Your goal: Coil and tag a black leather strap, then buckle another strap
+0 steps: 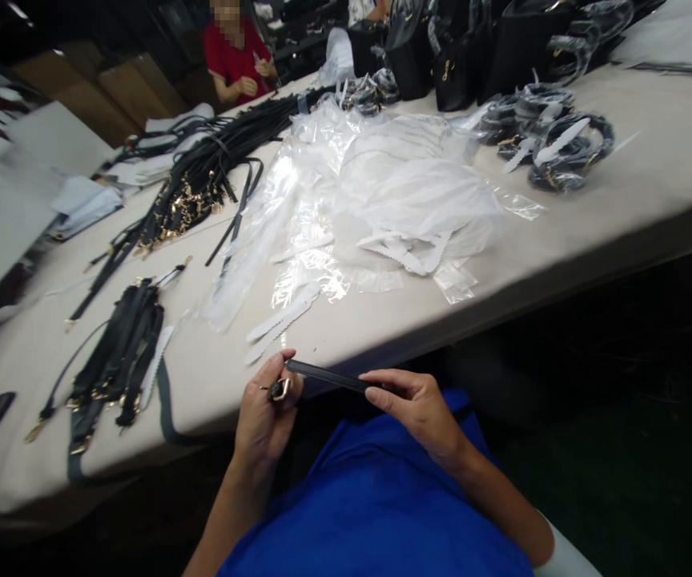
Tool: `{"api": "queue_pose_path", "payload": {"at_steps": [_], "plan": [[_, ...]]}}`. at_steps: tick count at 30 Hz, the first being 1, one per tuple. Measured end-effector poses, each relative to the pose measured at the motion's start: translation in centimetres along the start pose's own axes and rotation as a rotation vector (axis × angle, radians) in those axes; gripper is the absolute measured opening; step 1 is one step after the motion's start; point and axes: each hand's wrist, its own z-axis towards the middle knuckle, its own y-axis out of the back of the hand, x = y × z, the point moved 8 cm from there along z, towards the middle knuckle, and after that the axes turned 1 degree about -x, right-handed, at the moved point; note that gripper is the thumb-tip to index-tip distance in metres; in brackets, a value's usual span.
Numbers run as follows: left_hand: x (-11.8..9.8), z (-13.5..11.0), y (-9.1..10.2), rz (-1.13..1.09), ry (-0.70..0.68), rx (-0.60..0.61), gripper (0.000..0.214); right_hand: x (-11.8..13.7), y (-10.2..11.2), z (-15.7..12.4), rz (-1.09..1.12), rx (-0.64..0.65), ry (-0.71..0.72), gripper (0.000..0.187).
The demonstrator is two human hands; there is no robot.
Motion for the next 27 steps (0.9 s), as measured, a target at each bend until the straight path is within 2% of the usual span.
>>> {"api": "queue_pose_path", "payload": {"at_steps": [3,5,8,11,15,21,24,27], "plan": [[-0.5,0.3,0.5,-0.106,-0.018,-0.064,0.021,-2.0,-0.5,-0.6,0.250,0.051,-0.177,0.031],[-0.6,0.4,0.4,-0.151,-0.004,-0.080,0.019,-2.7,-1.0,-0.9,0.339,0.084,-0.224,0.032],[-0.6,0.3,0.1,-0.193,0.030,-0.080,0.018,-3.2,-1.6,-1.1,0.344,0.118,-0.241,0.033],[-0.7,0.0,-0.4,-0.141,0.014,-0.062,0.020,-3.3,-1.7,-1.0,0.293,0.115,-0.239,0.033],[-0.1,-0.9,-1.6,0.081,-0.029,-0.002,0.024,-2.3,-2.3,-0.4,0.208,0.113,-0.182,0.032],[3.6,-2.1,-3.1,0.307,0.025,0.110,0.029,0.5,-4.7,0.0,0.166,0.190,0.030,0.029],[4.8,-2.4,-2.9,0.289,0.063,0.154,0.031,0.9,-5.3,-0.5,0.194,0.198,0.089,0.030],[5.4,-3.0,-2.7,0.104,0.154,0.276,0.033,1.0,-5.3,-1.2,0.201,0.218,0.146,0.028]]}}
